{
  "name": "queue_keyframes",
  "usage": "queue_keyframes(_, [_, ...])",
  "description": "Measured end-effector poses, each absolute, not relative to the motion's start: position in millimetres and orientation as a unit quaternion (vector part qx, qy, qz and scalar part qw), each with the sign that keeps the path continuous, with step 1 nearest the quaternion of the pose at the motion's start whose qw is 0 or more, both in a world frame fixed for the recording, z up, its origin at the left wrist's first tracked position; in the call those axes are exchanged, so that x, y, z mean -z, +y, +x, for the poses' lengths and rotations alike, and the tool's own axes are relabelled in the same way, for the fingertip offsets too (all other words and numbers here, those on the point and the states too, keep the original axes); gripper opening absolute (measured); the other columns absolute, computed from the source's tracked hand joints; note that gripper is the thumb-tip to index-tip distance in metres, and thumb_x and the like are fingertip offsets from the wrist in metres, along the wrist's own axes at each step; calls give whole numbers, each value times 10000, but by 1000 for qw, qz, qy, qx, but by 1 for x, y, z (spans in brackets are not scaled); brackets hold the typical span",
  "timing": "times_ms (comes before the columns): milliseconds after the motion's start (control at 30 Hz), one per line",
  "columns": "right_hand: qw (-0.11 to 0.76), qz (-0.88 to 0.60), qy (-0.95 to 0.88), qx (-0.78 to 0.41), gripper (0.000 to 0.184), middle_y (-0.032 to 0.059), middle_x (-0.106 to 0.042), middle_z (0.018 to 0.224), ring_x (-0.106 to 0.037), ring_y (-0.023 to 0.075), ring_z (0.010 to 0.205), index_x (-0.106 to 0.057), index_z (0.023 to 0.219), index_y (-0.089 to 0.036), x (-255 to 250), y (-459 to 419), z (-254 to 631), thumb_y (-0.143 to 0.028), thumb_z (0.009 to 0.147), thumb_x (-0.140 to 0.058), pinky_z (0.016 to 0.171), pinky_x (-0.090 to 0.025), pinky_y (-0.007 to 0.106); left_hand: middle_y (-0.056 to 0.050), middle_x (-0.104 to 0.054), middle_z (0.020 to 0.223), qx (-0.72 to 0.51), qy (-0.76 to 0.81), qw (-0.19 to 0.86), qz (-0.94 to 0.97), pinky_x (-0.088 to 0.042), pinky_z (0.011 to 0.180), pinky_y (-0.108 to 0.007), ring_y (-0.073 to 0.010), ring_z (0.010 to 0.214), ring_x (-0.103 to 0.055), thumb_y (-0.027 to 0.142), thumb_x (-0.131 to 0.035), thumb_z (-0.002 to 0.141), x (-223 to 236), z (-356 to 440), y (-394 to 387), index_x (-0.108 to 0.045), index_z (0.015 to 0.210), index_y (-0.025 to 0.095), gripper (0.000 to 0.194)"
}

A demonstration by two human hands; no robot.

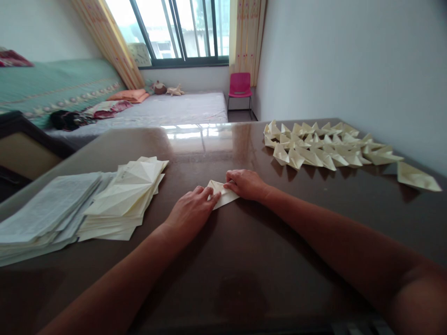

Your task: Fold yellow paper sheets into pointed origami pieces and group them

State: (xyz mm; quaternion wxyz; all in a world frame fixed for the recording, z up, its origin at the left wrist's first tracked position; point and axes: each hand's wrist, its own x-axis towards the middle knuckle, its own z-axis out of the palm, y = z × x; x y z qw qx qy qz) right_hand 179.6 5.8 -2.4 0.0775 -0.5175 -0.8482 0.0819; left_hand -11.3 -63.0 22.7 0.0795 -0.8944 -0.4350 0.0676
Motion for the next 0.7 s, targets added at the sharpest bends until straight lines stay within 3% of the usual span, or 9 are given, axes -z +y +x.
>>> queue_keyframes(100, [75, -513, -852, -80, 235, 30, -679, 983, -626, 176, 861, -627, 990, -242, -1, 4, 181, -409, 907, -485, 641, -385, 250, -96, -574, 1171, -87, -442, 99, -887, -480, 822, -348, -229, 1023, -533, 142, -424, 915, -23, -9, -67, -469, 1332, 206, 425])
queue_keyframes(233, [88, -450, -889, 14, 267, 81, -597, 1145, -586, 199, 1027, -601, 1160, -260, -18, -11, 183, -291, 922, -484, 750, -415, 261, -95, -565, 1211, -92, -443, 110, -885, -482, 792, -355, -245, 1064, -530, 165, -411, 925, -24, -9, -69, -462, 1332, 227, 415])
queue_keyframes(333, [2, -380, -925, 18, 293, 95, -622, 1099, -634, 209, 927, -615, 1160, -260, -31, -30, 180, -228, 932, -434, 705, -440, 278, -91, -567, 1222, -87, -440, 103, -888, -471, 797, -349, -243, 1080, -527, 157, -405, 924, -24, -11, -69, -456, 1334, 235, 421])
queue_keyframes(467, [-81, -395, -915, -7, 400, 160, -682, 1042, -668, 233, 901, -513, 1305, -130, -34, -44, 174, -175, 948, -338, 681, -467, 294, -90, -564, 1231, -74, -441, 89, -890, -462, 779, -347, -242, 1087, -527, 145, -421, 913, -24, -13, -69, -459, 1330, 246, 430])
queue_keyframes(700, [-120, -452, -884, -1, 371, 179, -716, 948, -687, 231, 881, -585, 1239, -114, -31, -44, 174, -170, 904, -437, 684, -475, 285, -107, -618, 1089, -87, -459, 83, -880, -444, 703, -339, -253, 985, -563, 133, -478, 888, -29, -16, -70, -581, 1199, 194, 334])
